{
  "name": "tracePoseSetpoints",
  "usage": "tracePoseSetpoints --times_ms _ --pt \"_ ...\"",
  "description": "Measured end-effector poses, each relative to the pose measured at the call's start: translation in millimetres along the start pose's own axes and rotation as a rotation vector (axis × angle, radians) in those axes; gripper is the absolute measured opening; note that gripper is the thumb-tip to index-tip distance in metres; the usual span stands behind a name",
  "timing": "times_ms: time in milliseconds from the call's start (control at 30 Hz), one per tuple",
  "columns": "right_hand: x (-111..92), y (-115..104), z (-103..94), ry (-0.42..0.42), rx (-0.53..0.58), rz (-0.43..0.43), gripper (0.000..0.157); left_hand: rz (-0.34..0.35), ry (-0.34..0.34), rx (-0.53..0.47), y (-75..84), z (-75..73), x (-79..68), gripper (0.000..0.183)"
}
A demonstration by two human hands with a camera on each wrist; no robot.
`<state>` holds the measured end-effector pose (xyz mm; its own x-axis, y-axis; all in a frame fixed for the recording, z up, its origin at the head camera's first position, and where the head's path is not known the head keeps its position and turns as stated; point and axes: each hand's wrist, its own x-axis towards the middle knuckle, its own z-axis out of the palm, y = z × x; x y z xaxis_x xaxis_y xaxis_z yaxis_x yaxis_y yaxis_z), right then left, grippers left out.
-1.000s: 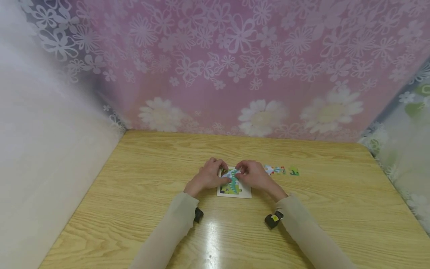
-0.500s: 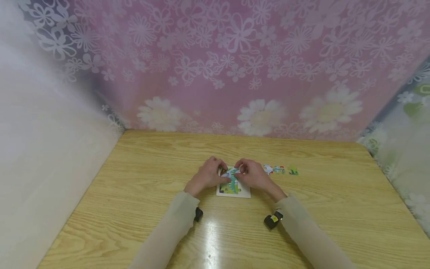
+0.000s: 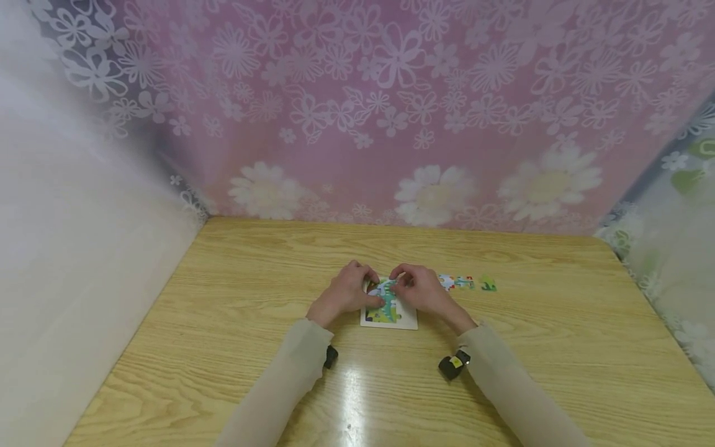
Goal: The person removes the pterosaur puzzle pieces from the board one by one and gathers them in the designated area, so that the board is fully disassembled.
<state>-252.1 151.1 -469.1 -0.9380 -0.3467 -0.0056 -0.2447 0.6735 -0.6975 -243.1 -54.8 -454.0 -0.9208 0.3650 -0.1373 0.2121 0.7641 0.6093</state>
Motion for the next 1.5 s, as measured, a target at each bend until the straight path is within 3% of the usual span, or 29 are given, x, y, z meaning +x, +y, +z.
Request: tracePoseSetpoints --times_ms 133,267,700,1067,1500 --pt "1 1 -1.7 -0.006 0.011 0.023 0.013 -0.006 -0.007 0.001 0.7 0.4 0.4 0.039" --pt "-2 4 -5.9 -0.012 0.091 0.034 0.014 0.002 -0.008 0.006 -1.2 1.4 1.0 0.038" --pt "-32 23 -32.5 0.045 0.163 -0.01 0.012 0.094 0.035 0.031 -11.4 7.1 -3.8 0.038" --pt "-59 44 -55.4 0.071 0.135 0.027 0.015 0.099 -0.01 -0.018 -7.3 6.8 -21.4 0.034" --pt "-73 60 -65.7 0.111 0.032 0.039 0.015 0.064 -0.025 -0.012 -7.3 10.1 -21.3 0.035"
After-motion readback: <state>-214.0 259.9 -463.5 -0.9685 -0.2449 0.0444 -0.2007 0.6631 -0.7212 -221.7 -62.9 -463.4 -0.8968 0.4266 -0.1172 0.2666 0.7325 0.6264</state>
